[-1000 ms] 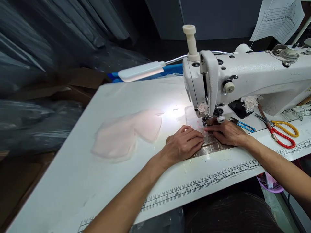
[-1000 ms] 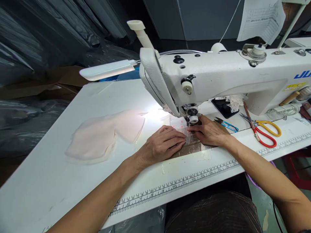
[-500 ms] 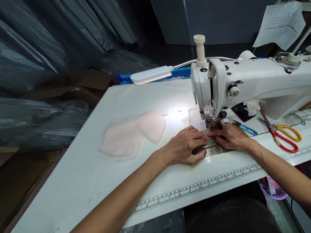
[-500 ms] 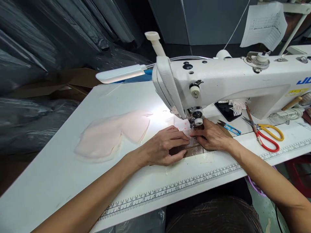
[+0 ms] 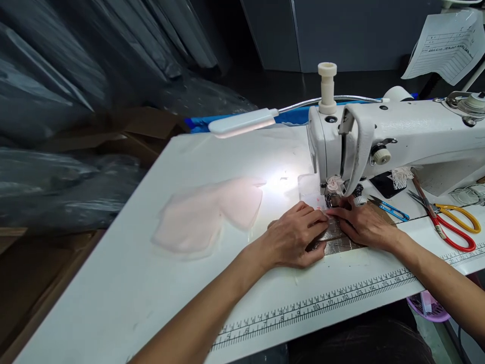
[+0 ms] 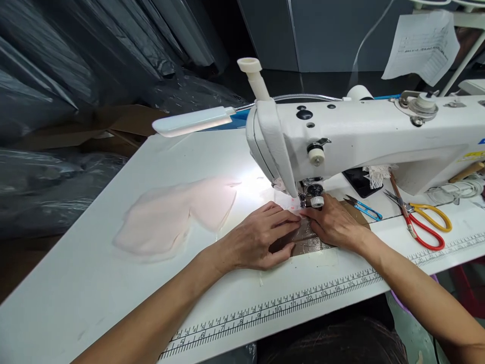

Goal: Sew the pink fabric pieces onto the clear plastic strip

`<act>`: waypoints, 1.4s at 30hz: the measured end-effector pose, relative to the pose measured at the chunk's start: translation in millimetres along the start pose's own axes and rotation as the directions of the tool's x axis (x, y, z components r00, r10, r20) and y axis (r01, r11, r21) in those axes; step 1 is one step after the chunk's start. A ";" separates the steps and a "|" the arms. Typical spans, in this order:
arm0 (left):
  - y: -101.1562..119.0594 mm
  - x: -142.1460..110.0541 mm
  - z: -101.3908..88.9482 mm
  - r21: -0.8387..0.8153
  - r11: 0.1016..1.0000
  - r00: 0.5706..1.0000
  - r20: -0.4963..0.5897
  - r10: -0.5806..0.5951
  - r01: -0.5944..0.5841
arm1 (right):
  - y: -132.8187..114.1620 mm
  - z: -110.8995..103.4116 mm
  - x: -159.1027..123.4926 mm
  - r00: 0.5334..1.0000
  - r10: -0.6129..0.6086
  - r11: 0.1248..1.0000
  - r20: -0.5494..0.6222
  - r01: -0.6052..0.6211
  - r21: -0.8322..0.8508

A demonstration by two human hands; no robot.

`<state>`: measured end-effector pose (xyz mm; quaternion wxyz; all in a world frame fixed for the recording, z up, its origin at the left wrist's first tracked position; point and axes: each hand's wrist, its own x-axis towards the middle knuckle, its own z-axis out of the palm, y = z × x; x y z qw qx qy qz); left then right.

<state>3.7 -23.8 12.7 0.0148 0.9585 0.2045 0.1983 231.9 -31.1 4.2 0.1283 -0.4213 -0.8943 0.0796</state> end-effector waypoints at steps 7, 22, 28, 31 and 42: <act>1.0 -0.5 2.9 0.063 0.997 0.996 0.075 -0.042 0.037 | -0.5 -0.5 -3.8 1.000 -0.022 1.000 -0.012 0.022 0.009; -2.9 0.5 0.4 0.042 0.991 0.989 0.064 -0.131 0.128 | -2.5 0.1 -2.7 0.994 -0.078 0.995 -0.072 0.073 -0.064; -8.7 1.8 0.7 0.026 0.986 0.979 0.121 -0.167 0.165 | -1.3 1.0 -4.7 0.999 -0.034 0.997 -0.022 0.036 0.064; -10.8 2.1 0.9 0.063 0.985 0.978 0.123 -0.169 0.162 | -1.9 -3.7 -5.9 1.000 0.002 0.993 -0.001 -0.002 0.121; -16.7 3.5 1.1 0.140 0.974 0.971 0.136 -0.196 0.177 | 18.8 -17.1 6.2 0.974 0.225 0.905 -0.018 -0.202 0.374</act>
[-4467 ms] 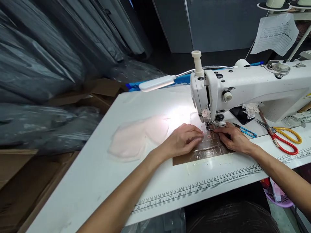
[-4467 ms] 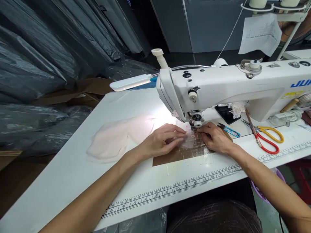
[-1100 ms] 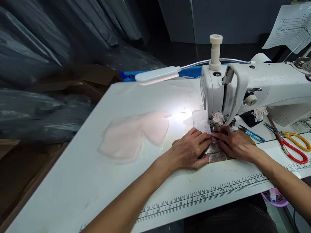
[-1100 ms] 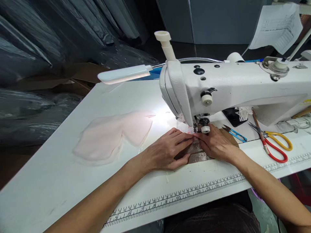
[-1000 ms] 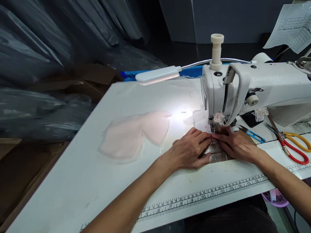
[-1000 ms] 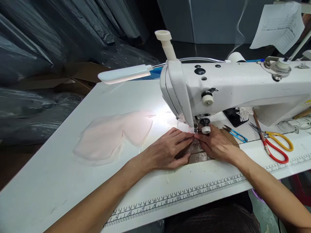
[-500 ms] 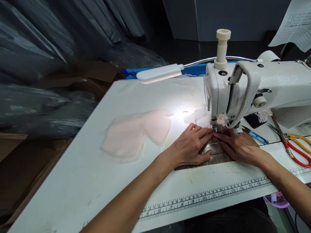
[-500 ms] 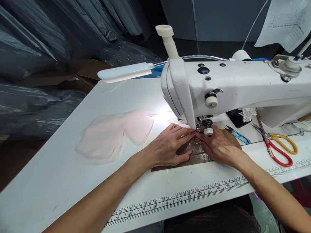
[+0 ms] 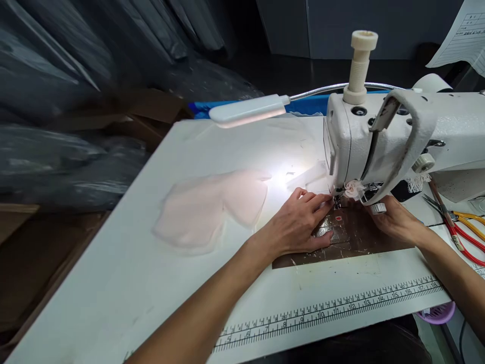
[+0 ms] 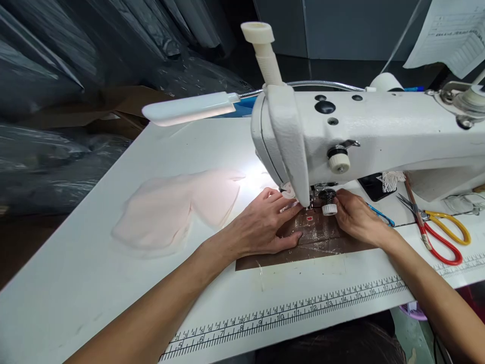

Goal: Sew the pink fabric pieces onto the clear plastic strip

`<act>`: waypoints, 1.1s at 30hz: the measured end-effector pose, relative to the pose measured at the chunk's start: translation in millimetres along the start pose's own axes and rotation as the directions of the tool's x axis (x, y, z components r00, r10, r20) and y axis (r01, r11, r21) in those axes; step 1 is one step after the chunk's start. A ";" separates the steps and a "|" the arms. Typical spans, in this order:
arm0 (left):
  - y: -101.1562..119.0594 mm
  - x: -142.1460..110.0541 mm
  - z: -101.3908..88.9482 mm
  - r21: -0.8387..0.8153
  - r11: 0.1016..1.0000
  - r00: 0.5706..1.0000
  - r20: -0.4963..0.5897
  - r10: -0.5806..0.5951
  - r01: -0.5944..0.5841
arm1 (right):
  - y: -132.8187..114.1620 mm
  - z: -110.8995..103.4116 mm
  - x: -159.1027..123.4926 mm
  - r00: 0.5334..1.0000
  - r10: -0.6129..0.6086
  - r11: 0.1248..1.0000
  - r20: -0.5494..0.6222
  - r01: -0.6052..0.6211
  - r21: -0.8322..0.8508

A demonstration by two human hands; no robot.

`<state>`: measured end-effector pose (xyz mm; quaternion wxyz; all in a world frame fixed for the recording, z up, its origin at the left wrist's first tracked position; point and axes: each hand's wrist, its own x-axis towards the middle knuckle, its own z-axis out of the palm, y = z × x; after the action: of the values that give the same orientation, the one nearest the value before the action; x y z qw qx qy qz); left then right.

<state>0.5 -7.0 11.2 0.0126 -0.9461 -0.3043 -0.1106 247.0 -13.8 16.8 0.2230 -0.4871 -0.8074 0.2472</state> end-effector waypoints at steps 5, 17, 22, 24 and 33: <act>-1.5 -0.3 2.0 -0.005 1.000 0.999 -0.042 0.010 -0.010 | -1.2 0.3 3.9 0.999 0.000 0.999 -0.034 0.002 0.047; -4.3 -0.3 3.3 -0.072 0.995 0.997 -0.023 -0.071 0.069 | -1.7 3.9 -5.4 0.997 0.050 0.996 -0.063 -0.045 0.081; 0.3 -1.2 2.5 -0.047 0.985 0.985 0.060 -0.162 0.165 | -0.8 4.9 -2.9 0.985 0.129 0.979 -0.114 -0.108 0.176; 4.2 -3.6 3.6 -0.023 0.974 0.973 0.068 -0.222 0.224 | 0.1 6.0 -2.3 0.979 0.163 0.958 -0.125 -0.127 0.256; -17.8 4.2 -21.1 0.205 0.942 0.964 -0.058 -0.259 0.265 | 4.2 9.7 3.2 0.928 0.359 0.764 -0.105 -0.227 0.604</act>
<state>-10.7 7.9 31.9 0.1027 -0.8887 -0.4371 -0.0927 242.6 -11.0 7.0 0.4050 -0.5395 -0.5772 0.4602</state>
